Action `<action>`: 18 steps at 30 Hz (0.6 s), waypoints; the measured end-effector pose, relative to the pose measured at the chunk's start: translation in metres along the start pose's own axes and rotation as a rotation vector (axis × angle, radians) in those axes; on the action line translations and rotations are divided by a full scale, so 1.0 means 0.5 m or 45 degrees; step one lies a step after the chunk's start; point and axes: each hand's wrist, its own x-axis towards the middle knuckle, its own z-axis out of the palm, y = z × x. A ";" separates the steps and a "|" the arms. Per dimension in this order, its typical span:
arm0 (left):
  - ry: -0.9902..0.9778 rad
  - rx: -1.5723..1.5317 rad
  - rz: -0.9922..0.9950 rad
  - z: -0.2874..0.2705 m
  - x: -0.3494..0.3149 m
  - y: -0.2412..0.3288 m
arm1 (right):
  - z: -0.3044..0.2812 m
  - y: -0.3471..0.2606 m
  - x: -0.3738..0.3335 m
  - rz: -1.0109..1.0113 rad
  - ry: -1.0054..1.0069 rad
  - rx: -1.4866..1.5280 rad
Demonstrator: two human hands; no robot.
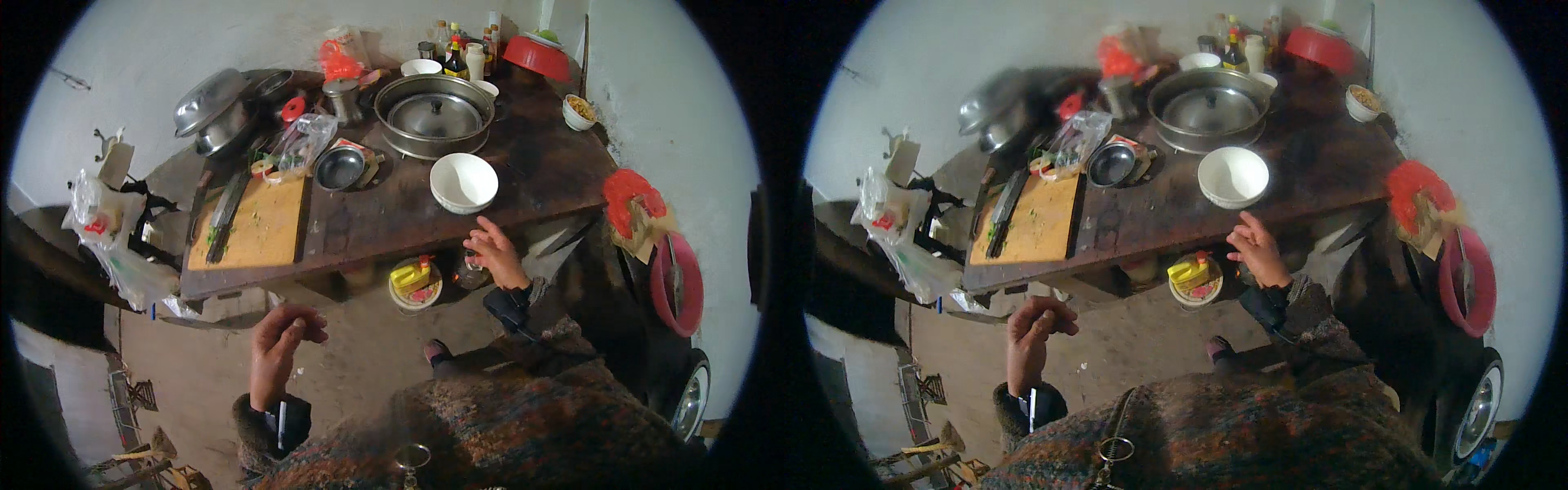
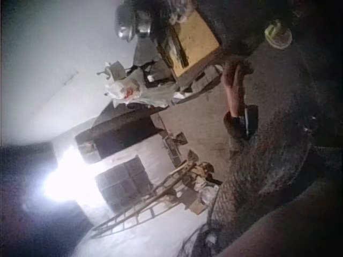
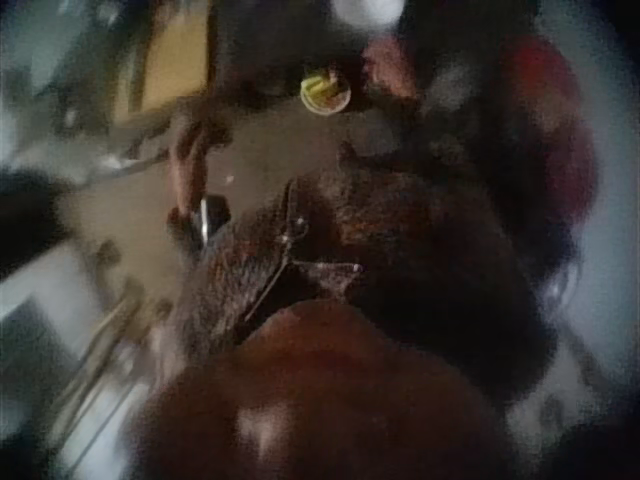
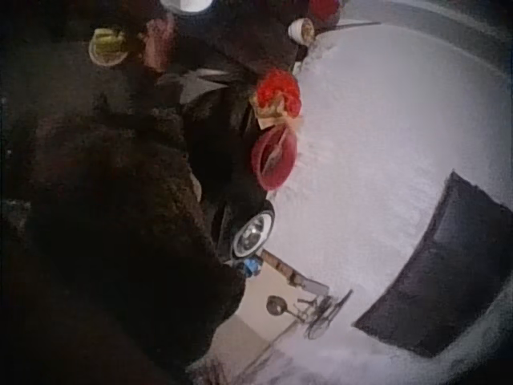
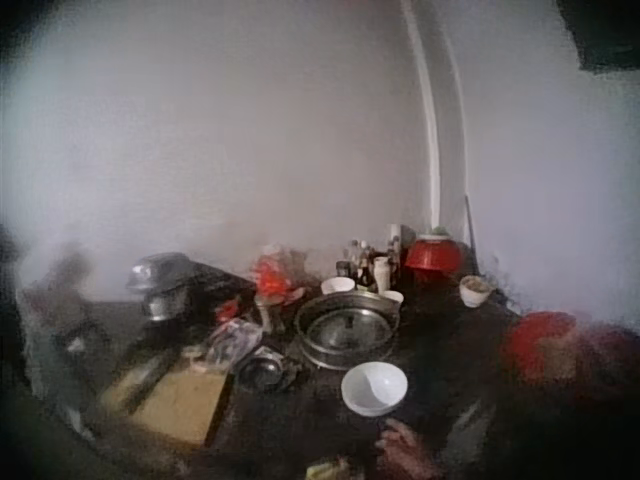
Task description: The person handles bowls, chopsticks, and a cleaver in a kitchen, moving items between a table and a stove area. They transfer food between bowls, pick up a cleaver with food residue, and place items on the stove.
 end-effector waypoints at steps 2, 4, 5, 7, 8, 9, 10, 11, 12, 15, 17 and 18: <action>-0.036 -0.012 0.009 0.021 0.064 0.007 | -0.039 -0.022 0.055 -0.018 0.066 0.047; -0.071 -0.004 0.018 0.032 0.120 0.010 | -0.066 -0.043 0.111 -0.048 0.118 0.059; -0.057 0.016 -0.010 0.034 0.144 0.011 | -0.076 -0.052 0.136 -0.059 0.156 0.075; -0.077 0.024 -0.065 0.030 0.190 0.009 | -0.094 -0.064 0.176 -0.088 0.178 0.046; -0.107 0.059 -0.059 0.025 0.217 0.007 | -0.101 -0.068 0.197 -0.122 0.198 0.044; -0.151 0.081 -0.052 0.016 0.242 0.007 | -0.107 -0.070 0.213 -0.154 0.224 0.040; -0.213 0.085 -0.037 0.007 0.265 0.006 | -0.115 -0.074 0.228 -0.186 0.250 0.028; -0.268 0.199 -0.002 -0.007 0.293 0.008 | -0.124 -0.080 0.242 -0.207 0.242 0.080; -0.290 0.170 -0.002 -0.018 0.323 0.010 | -0.130 -0.084 0.254 -0.194 0.298 0.079; -0.285 0.047 0.016 -0.035 0.404 0.009 | -0.152 -0.108 0.294 -0.174 0.387 0.087; -0.213 0.038 -0.002 -0.031 0.453 -0.001 | -0.168 -0.128 0.337 -0.061 0.421 0.067; -0.174 0.044 -0.029 -0.028 0.469 -0.007 | -0.174 -0.126 0.352 -0.015 0.417 0.078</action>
